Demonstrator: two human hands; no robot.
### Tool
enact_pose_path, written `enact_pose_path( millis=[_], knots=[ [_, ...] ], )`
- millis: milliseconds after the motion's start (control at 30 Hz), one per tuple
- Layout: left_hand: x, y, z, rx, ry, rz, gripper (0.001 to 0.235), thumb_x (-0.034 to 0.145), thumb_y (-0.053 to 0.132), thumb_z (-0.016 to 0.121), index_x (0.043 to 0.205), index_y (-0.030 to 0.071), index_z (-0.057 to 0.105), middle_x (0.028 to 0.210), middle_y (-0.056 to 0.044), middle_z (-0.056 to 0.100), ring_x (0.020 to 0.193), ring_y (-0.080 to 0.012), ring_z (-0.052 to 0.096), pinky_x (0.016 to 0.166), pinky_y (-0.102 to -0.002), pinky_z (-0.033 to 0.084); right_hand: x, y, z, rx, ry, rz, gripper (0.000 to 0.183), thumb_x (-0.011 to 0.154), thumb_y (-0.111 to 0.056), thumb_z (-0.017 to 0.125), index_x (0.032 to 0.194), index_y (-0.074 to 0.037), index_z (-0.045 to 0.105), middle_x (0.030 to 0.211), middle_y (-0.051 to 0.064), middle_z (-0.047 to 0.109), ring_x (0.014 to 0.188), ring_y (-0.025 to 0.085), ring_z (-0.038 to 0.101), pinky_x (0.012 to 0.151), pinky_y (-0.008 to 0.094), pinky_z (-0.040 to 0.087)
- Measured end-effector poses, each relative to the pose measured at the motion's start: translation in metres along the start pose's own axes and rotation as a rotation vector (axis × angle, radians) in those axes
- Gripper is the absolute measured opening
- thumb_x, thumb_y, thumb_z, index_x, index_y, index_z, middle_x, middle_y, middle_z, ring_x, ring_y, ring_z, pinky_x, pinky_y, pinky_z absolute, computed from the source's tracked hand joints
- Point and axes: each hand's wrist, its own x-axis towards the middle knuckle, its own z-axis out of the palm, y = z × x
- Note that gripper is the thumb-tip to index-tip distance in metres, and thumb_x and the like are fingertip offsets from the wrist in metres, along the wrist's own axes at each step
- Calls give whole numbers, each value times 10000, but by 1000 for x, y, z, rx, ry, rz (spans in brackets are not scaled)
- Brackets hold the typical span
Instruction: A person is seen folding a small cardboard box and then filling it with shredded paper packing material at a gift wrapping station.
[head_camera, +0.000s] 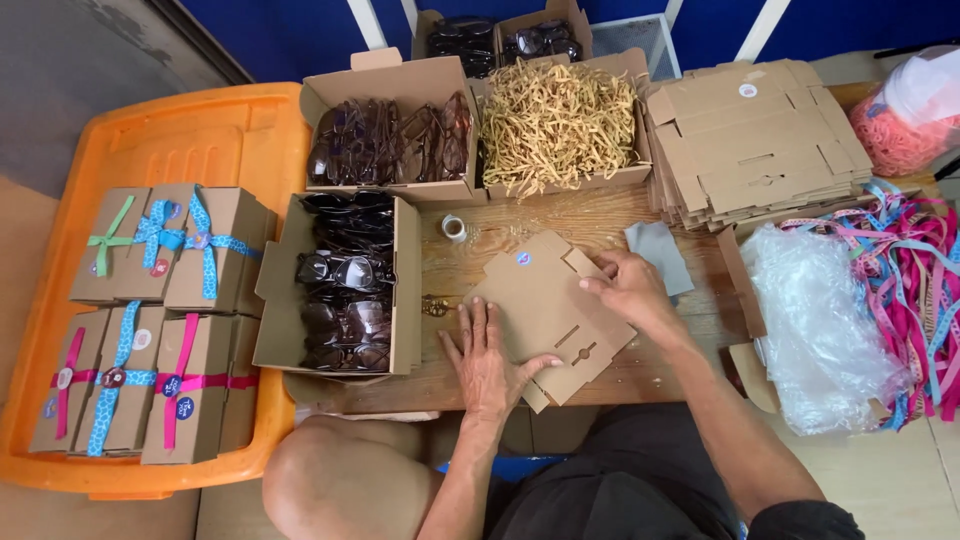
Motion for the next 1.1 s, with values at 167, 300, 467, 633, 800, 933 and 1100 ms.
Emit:
enact_pose_path(
  millis=[167, 300, 467, 633, 800, 933, 1100],
  knots=[
    [1, 2, -6, -20, -66, -42, 1197, 639, 857, 699, 1485, 50, 445, 1630, -166, 322, 1534, -368, 206, 1178, -687, 93, -23, -25, -33, 258, -220, -31, 329, 778, -244, 828, 972, 7, 740, 751, 101, 661, 726, 231, 630, 709, 375, 499],
    [2, -2, -3, -9, -137, -54, 1110, 773, 819, 603, 1563, 90, 330, 1649, -182, 254, 1544, -363, 167, 1177, -691, 88, -36, -19, -67, -84, -110, -219, 351, 804, -349, 796, 725, -37, 656, 614, 159, 620, 643, 235, 574, 602, 394, 455],
    [-1, -13, 21, 90, -30, -16, 1072, 826, 814, 519, 1577, 89, 275, 1651, -183, 257, 1541, -360, 197, 1160, -709, 140, -72, -99, -116, -330, 116, -335, 320, 909, -221, 684, 753, -32, 478, 690, 144, 497, 679, 302, 497, 649, 423, 413],
    [1, -11, 11, 7, -111, -96, 946, 922, 760, 422, 1589, 109, 264, 1657, -163, 244, 1543, -319, 195, 1195, -644, 103, -90, -107, -68, -564, 207, -543, 190, 955, -346, 620, 972, -163, 666, 821, 38, 645, 814, 245, 699, 676, 349, 553],
    [-4, -29, 29, -318, 205, -125, 724, 1051, 556, 182, 1590, 86, 289, 1585, -161, 419, 1449, -300, 407, 1220, -573, 163, -92, -115, 25, -369, -367, -318, 363, 954, -210, 589, 1277, -45, 619, 1025, 120, 672, 864, 317, 731, 779, 397, 619],
    [-7, -23, 19, -454, 251, -170, 733, 1042, 548, 174, 1593, 76, 280, 1598, -190, 385, 1452, -357, 387, 1211, -554, 245, -85, -112, 9, -101, -482, -237, 549, 970, -401, 691, 1248, 70, 645, 1089, 255, 683, 972, 369, 718, 866, 461, 594],
    [0, -3, -3, -175, 153, -113, 1002, 734, 724, 761, 1472, 99, 500, 1528, -221, 375, 1430, -405, 397, 1146, -662, 275, 16, 42, -13, -675, 570, -532, 330, 971, -371, 666, 1148, -102, 738, 1266, 93, 707, 1155, 312, 680, 959, 414, 529]
  ],
)
